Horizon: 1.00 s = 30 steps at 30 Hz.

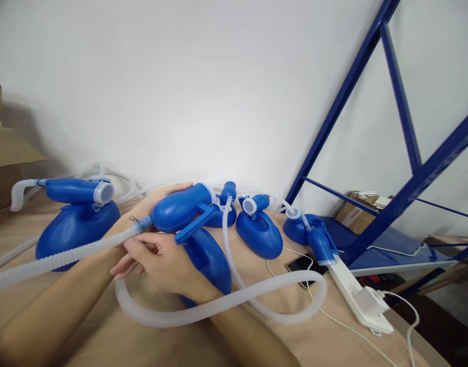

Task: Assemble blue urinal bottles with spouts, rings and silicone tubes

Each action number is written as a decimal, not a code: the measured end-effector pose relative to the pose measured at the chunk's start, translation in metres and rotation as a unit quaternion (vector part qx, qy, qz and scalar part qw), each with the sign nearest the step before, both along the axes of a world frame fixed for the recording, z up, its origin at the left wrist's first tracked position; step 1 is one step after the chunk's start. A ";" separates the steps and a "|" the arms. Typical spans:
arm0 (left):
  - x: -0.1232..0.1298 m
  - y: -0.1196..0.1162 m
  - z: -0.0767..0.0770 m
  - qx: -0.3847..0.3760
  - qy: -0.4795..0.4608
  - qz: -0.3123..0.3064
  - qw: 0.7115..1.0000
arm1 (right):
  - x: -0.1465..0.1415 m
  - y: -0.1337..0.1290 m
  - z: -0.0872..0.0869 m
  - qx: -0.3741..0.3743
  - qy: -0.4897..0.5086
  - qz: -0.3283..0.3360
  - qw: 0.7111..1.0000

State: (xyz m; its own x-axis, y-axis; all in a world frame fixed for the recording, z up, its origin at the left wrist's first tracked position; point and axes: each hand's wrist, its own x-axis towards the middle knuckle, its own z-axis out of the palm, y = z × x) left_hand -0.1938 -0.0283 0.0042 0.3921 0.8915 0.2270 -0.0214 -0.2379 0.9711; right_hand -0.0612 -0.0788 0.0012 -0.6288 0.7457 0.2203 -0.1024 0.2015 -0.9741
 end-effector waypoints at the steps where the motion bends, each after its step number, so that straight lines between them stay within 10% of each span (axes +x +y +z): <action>1: 0.000 0.004 0.020 -0.009 -0.007 -0.016 1.000 | 0.011 0.003 0.008 0.023 -0.063 0.036 0.997; 6: -0.007 0.013 0.078 -0.040 -0.004 -0.095 0.995 | 0.080 0.018 0.047 0.155 -0.258 0.119 0.946; 11: -0.023 0.006 0.079 0.059 -0.004 -0.053 0.997 | 0.115 0.028 0.058 0.155 -0.136 -0.071 0.976; 21: -0.010 -0.002 0.079 0.120 -0.086 0.002 0.989 | 0.105 0.025 0.055 0.206 0.010 -0.099 0.973; 30: -0.004 -0.016 0.084 0.110 -0.059 -0.023 0.992 | 0.109 0.025 0.061 0.475 -0.068 -0.174 0.860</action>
State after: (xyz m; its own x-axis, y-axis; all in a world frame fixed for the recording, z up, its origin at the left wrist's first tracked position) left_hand -0.1980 -0.0443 0.0878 0.3911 0.7969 0.4605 -0.1482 -0.4393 0.8860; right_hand 0.0480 -0.0533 0.0620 -0.4726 0.4173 0.7762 0.2271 0.9087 -0.3503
